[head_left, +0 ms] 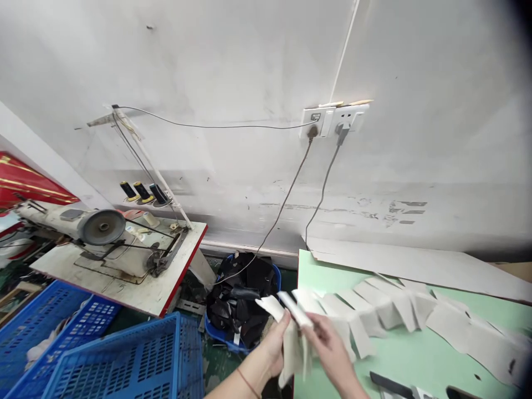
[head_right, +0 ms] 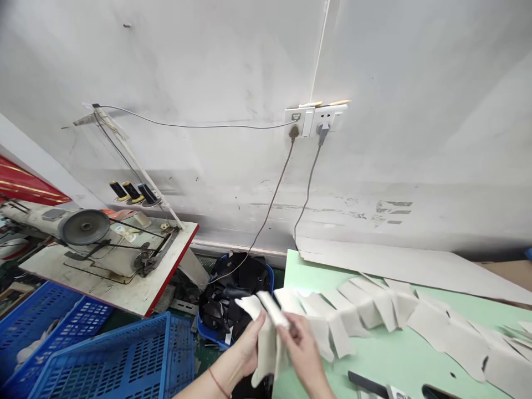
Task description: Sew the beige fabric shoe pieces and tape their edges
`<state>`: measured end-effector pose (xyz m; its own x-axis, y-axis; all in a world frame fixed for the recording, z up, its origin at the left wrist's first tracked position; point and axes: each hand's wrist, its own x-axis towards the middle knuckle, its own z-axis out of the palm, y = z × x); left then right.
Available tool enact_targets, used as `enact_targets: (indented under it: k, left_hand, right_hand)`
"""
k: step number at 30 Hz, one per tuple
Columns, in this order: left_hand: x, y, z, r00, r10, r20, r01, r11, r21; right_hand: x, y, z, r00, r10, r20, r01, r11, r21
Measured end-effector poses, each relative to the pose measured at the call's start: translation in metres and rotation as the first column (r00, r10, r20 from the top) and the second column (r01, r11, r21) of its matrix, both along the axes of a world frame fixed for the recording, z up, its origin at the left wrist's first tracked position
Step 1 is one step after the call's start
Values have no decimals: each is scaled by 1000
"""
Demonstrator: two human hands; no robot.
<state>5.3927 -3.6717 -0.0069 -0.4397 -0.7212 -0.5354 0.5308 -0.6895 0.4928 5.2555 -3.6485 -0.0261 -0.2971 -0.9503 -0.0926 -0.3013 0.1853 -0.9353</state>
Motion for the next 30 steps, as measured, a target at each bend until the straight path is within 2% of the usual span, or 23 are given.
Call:
enact_targets:
  k: [2, 3, 5, 8, 11, 13, 15, 17, 19, 21, 24, 25, 27, 30]
  left_hand:
    - [-5, -3, -1, 998, -19, -56, 21, 999, 25]
    - [-7, -4, 0, 998, -14, -69, 16, 1000, 27]
    - [-9, -4, 4, 993, -31, -115, 32, 999, 9]
    - [-9, -1, 14, 975, -107, -194, 100, 994, -45]
    - [-11, 4, 22, 975, -112, -191, 89, 988, -125]
    - [-11, 9, 24, 975, -139, -171, 103, 974, -199]
    - [-10, 10, 24, 971, -179, -158, 137, 959, -247]
    - [-6, 9, 22, 978, -149, -147, 111, 964, -242]
    - [-3, 5, 18, 988, -85, -128, 57, 976, -209]
    - [-2, 2, 16, 990, -66, -128, 44, 984, -173]
    - [-6, 1, 17, 980, -78, -183, 55, 991, -125]
    - [-8, 1, 18, 976, -83, -203, 59, 991, -118]
    - [-11, 3, 23, 968, -106, -229, 79, 989, -125]
    - [-15, 7, 32, 969, -122, -215, 89, 984, -155]
  right_hand:
    - [5, 5, 12, 995, 97, 10, -97, 995, -1]
    - [5, 6, 15, 996, 94, -2, -94, 996, 5]
    - [0, 5, 18, 999, 17, -47, -15, 1000, 27]
    - [-10, -1, 12, 993, -81, -83, 86, 994, 65]
    - [-14, -4, 0, 991, -124, -50, 129, 986, 104]
    - [-20, -4, -4, 979, -198, -39, 202, 970, 133]
    - [-29, -5, -2, 960, -279, -33, 280, 947, 159]
    - [-35, -5, 6, 952, -305, -12, 303, 938, 170]
    - [-30, -1, 19, 971, -239, 27, 231, 959, 165]
    - [-14, 8, 32, 993, -103, 52, 95, 986, 134]
    - [10, 20, 44, 995, 89, -48, -88, 996, 13]
    - [12, 21, 46, 993, 86, -80, -86, 996, 7]
    - [7, 18, 46, 993, 6, -119, -3, 1000, 20]
    - [-10, 8, 37, 995, -32, -94, 36, 999, 38]
